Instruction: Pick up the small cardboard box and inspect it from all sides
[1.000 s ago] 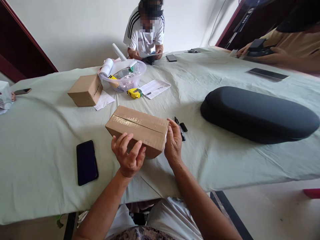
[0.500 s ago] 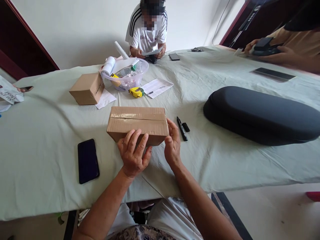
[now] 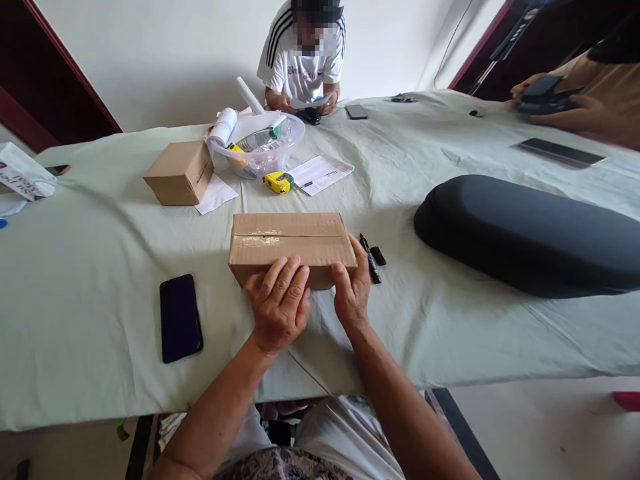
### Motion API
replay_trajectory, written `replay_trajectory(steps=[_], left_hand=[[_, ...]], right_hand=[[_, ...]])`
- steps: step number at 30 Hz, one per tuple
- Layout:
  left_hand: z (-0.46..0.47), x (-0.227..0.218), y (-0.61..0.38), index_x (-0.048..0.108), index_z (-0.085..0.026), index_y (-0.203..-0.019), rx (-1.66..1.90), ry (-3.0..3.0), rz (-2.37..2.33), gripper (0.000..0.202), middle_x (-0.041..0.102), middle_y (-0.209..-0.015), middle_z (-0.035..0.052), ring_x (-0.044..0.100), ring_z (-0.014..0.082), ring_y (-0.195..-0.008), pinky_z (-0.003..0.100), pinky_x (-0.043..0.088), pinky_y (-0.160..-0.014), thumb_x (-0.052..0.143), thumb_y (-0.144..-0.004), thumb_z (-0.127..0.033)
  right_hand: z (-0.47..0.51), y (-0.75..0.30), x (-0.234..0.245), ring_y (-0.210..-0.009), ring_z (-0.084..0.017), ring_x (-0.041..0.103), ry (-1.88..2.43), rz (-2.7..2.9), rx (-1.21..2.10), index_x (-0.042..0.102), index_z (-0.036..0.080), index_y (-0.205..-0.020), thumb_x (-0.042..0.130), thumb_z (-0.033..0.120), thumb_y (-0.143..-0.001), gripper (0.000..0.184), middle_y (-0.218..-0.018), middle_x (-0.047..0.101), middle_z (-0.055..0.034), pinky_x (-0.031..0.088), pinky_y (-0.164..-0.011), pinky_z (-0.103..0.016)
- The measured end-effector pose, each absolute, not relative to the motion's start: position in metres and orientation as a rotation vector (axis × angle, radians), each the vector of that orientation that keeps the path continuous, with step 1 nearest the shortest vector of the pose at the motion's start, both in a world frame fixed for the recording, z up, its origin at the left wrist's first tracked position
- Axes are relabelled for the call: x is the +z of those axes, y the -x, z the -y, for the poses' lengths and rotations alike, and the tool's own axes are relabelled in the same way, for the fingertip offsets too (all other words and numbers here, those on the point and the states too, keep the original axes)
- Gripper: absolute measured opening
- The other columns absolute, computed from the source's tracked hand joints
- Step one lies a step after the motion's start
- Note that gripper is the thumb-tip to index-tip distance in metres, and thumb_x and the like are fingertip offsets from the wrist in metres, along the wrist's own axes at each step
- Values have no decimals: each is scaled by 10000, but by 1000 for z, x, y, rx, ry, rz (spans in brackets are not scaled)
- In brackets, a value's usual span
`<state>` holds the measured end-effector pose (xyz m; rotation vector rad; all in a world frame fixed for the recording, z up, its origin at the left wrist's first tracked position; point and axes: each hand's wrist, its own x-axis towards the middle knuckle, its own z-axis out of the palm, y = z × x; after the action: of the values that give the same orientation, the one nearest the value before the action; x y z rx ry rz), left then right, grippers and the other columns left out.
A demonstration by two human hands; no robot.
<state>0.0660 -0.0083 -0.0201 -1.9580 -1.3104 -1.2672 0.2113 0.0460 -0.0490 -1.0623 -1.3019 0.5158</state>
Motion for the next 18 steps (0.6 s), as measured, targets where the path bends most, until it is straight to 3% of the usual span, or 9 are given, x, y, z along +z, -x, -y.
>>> replay_trajectory(steps=[6,13,18], left_hand=[[-1,-23,-30,676,-204,-985,-1379,1678,1403,117,762,-1092,115,648,270,-1125,442,386,-1028,686,-869,-189],[-9,-25,-21,571,-171,-1212,-1654,1641,1585,330,604,-1282,173,583,264,-1226,436,468,-1024,653,-913,-283],[-3,-29,-34,557,-173,-1151,-1672,1634,1623,463,517,-1289,175,523,297,-1239,494,429,-1068,739,-838,-462]], right_hand=[[-47,-210,-49,-1252,-303,598,1070,1291,498,564,253,-1380,558,544,-913,550,-1381,630,-109,506,-1018,-476],[-47,-210,-49,-1192,-296,616,1062,1275,511,569,247,-1370,573,544,-905,552,-1342,639,-119,539,-926,-435],[-44,-208,-49,-1208,-305,611,1076,1255,501,576,244,-1349,587,558,-895,552,-1331,638,-113,511,-990,-469]])
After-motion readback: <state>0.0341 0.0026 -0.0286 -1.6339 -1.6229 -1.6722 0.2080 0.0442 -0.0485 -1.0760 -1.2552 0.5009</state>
